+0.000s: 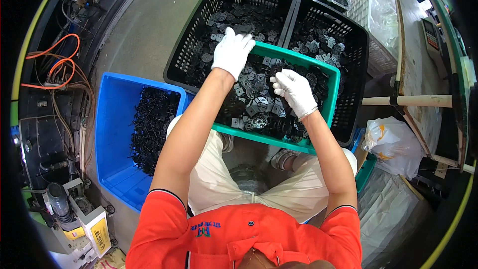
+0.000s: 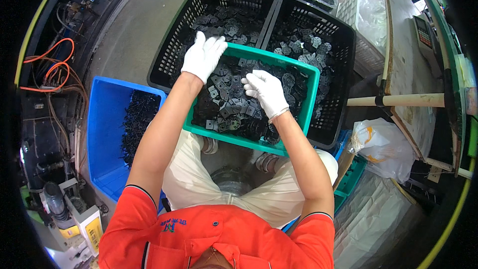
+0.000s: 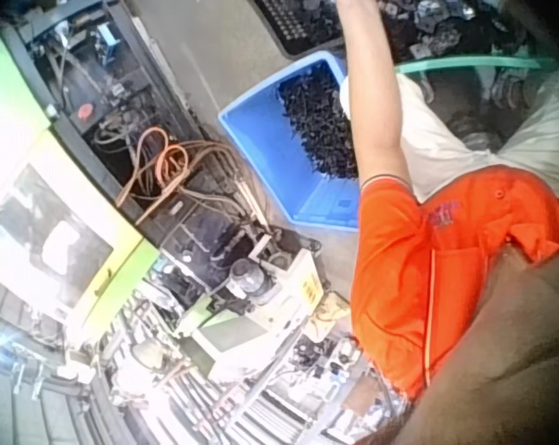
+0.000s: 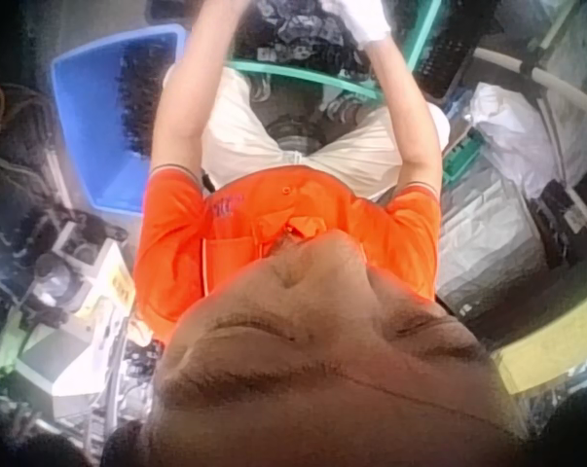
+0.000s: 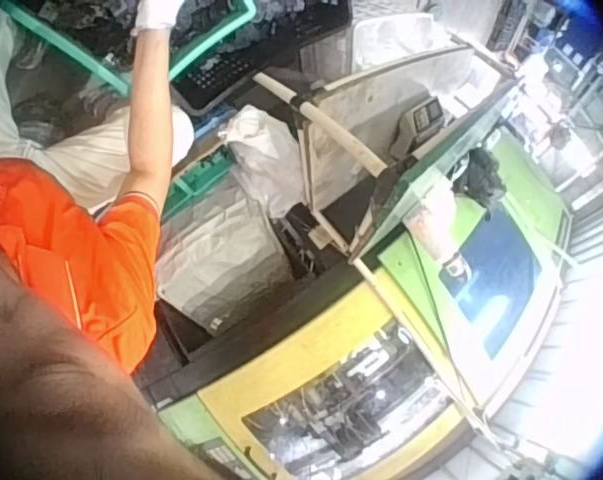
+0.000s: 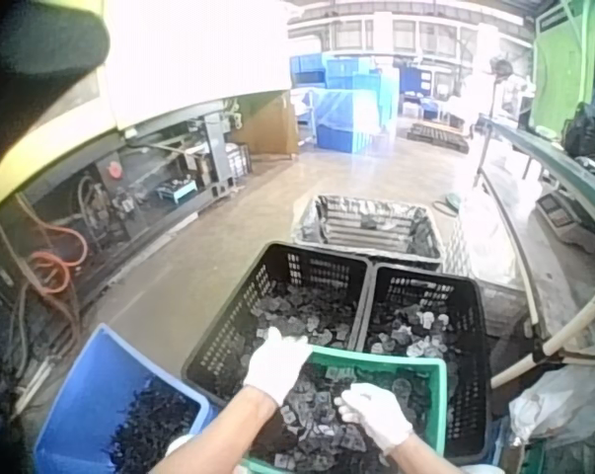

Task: Sorting small black industrial plastic components from one container into another and organizing bins.

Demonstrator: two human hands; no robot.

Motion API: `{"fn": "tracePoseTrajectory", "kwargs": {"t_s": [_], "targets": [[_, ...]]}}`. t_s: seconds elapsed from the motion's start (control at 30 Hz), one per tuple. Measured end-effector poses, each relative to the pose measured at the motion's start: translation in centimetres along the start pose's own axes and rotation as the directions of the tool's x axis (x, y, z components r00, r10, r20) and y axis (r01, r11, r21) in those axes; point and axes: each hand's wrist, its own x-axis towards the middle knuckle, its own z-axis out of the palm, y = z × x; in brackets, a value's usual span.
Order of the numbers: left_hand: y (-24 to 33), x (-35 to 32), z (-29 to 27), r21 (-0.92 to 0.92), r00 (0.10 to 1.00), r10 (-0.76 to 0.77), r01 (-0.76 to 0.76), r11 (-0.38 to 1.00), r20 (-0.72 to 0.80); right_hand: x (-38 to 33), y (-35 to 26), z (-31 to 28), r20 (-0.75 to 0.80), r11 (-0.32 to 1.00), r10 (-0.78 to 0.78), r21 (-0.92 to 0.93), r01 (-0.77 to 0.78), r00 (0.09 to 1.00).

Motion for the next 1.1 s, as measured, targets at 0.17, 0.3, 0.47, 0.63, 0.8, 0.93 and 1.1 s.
{"fn": "tracePoseTrajectory", "kwargs": {"t_s": [0.17, 0.3, 0.47, 0.63, 0.8, 0.93, 1.1], "targets": [[10.4, 2.2, 6.7, -0.623, 0.773, -0.634, 0.508, 0.596, 0.024, -0.8, -2.5, -1.3, -0.078, 0.997, -0.073, -0.003, 0.073, 0.994], [13.0, 1.9, 10.1, -0.317, 0.696, -0.679, 0.715, 0.623, 0.233, -0.3, -3.1, -1.4, -0.019, 0.992, -0.122, -0.02, 0.122, 0.992], [16.6, 4.1, 5.7, -0.5, 0.76, -0.646, 0.586, 0.638, 0.066, -0.7, -5.1, -3.6, -0.147, 0.875, -0.276, -0.448, 0.185, 0.95], [20.6, 1.5, -5.5, 0.054, 0.766, -0.632, 0.64, 0.766, -0.119, -0.7, -2.7, -5.3, 0.274, 0.038, -0.526, -0.938, 0.345, 0.805], [18.7, -12.9, -16.9, 0.809, 0.565, -0.776, 0.573, 0.127, -0.278, 0.2, -1.4, -3.1, 0.496, -0.268, -0.539, -0.867, 0.42, 0.681], [18.7, -13.9, -17.6, 0.822, 0.697, -0.587, 0.562, 0.09, -0.412, 0.7, -1.1, -3.3, 0.504, -0.446, -0.492, -0.846, 0.292, 0.71], [20.3, -4.2, -7.2, 0.529, 0.877, -0.429, 0.476, 0.703, -0.218, -0.2, -3.3, -4.4, 0.449, -0.214, -0.45, -0.893, 0.395, 0.772]]}}
